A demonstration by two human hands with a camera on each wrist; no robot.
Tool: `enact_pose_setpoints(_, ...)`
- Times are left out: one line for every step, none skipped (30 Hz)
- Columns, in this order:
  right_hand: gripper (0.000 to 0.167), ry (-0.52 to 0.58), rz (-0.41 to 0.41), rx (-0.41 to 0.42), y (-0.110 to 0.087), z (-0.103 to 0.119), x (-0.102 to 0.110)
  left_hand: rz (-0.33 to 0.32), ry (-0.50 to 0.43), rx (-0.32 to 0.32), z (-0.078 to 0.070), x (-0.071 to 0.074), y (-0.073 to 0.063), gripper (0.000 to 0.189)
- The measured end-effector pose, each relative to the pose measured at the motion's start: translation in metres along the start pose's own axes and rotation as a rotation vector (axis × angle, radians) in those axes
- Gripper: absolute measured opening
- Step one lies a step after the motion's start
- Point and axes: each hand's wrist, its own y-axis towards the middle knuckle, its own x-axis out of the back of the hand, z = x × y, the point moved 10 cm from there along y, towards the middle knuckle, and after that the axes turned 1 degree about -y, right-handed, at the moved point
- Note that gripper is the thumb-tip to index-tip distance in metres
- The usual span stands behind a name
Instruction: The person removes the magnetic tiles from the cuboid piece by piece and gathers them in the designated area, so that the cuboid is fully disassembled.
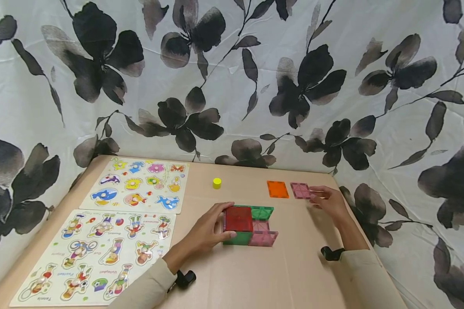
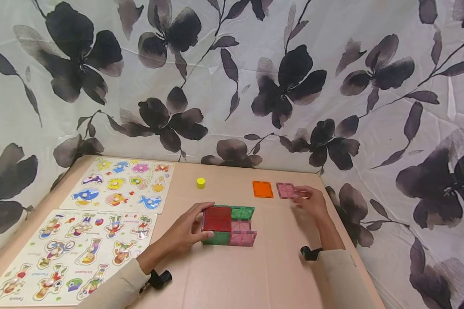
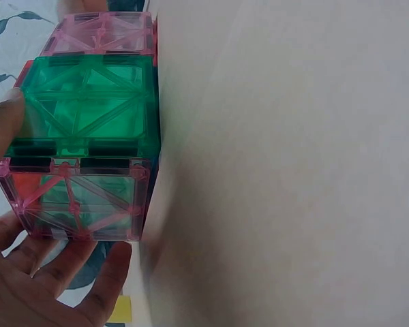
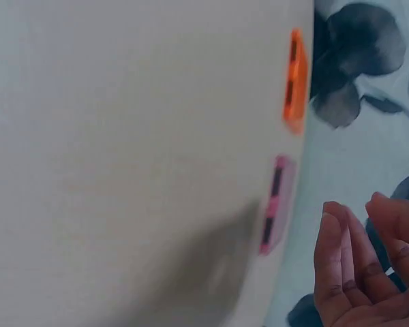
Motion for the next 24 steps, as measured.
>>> enact_pose_setpoints(0.044,-0.008,0.009,0.030,-0.006,0.008,-0.002,-0.003,0.003,0.000,0.000,0.001,0.000,0.085)
enact_pose_setpoints(0.045,-0.013,0.018,0.050,-0.011,0.015,-0.005,-0.005,0.006,0.000,0.000,0.001,0.000,0.085)
enact_pose_setpoints(0.046,-0.018,0.026,0.068,-0.017,0.022,-0.007,-0.007,0.009,0.001,0.001,0.001,0.000,0.085)
enact_pose_setpoints(0.045,-0.024,0.031,0.081,-0.023,0.027,-0.010,-0.008,0.010,0.000,0.001,0.002,0.000,0.085)
enact_pose_setpoints(0.045,-0.033,0.040,0.096,-0.028,0.033,-0.012,-0.008,0.014,0.000,0.001,0.002,0.000,0.085)
enact_pose_setpoints(0.044,-0.038,0.050,0.111,-0.034,0.039,-0.016,-0.007,0.015,0.001,0.001,0.002,0.000,0.085)
enact_pose_setpoints(0.044,-0.048,0.059,0.128,-0.040,0.044,-0.019,-0.007,0.017,0.000,0.002,0.002,0.000,0.085)
enact_pose_setpoints(0.042,-0.061,0.067,0.146,-0.045,0.049,-0.023,-0.005,0.017,-0.001,0.002,0.001,0.000,0.085)
enact_pose_setpoints(0.042,-0.076,0.077,0.171,-0.051,0.054,-0.027,-0.004,0.015,-0.002,0.002,0.001,0.000,0.085)
enact_pose_setpoints(0.042,-0.094,0.089,0.197,-0.056,0.059,-0.031,-0.003,0.013,-0.002,0.001,0.002,0.000,0.085)
enact_pose_setpoints(0.041,-0.116,0.102,0.227,-0.061,0.064,-0.036,-0.004,0.012,-0.003,0.001,0.002,0.000,0.085)
enact_pose_setpoints(0.041,-0.133,0.115,0.262,-0.067,0.069,-0.042,-0.003,0.009,-0.004,0.001,0.002,0.000,0.085)
enact_pose_setpoints(0.040,-0.146,0.130,0.294,-0.072,0.074,-0.047,-0.005,0.008,-0.006,0.000,0.003,0.000,0.085)
enact_pose_setpoints(0.037,-0.157,0.147,0.326,-0.078,0.079,-0.052,-0.006,0.008,-0.007,0.000,0.003,0.000,0.084)
enact_pose_setpoints(0.035,-0.165,0.166,0.353,-0.083,0.083,-0.058,-0.007,0.008,-0.010,0.000,0.003,0.000,0.084)
enact_pose_setpoints(0.033,-0.170,0.189,0.378,-0.089,0.087,-0.064,-0.008,0.010,-0.013,0.000,0.003,0.000,0.084)
enact_pose_setpoints(0.031,-0.174,0.212,0.403,-0.094,0.090,-0.069,-0.008,0.012,-0.017,-0.001,0.003,0.000,0.084)
enact_pose_setpoints(0.030,-0.174,0.237,0.426,-0.100,0.093,-0.075,-0.008,0.012,-0.019,-0.001,0.003,0.000,0.084)
enact_pose_setpoints(0.029,-0.176,0.260,0.440,-0.104,0.096,-0.081,-0.008,0.013,-0.021,-0.001,0.003,0.000,0.084)
enact_pose_setpoints(0.030,-0.181,0.283,0.455,-0.109,0.097,-0.086,-0.007,0.013,-0.020,-0.001,0.002,0.000,0.083)
enact_pose_setpoints(0.031,-0.183,0.305,0.468,-0.113,0.099,-0.091,-0.006,0.012,-0.022,-0.001,0.002,0.000,0.083)
enact_pose_setpoints(0.032,-0.185,0.325,0.480,-0.116,0.100,-0.096,-0.006,0.011,-0.024,-0.002,0.002,0.000,0.083)
enact_pose_setpoints(0.032,-0.189,0.342,0.488,-0.120,0.101,-0.100,-0.006,0.011,-0.026,-0.002,0.002,0.000,0.083)
enact_pose_setpoints(0.032,-0.195,0.356,0.492,-0.123,0.101,-0.105,-0.006,0.012,-0.026,-0.003,0.002,0.000,0.083)
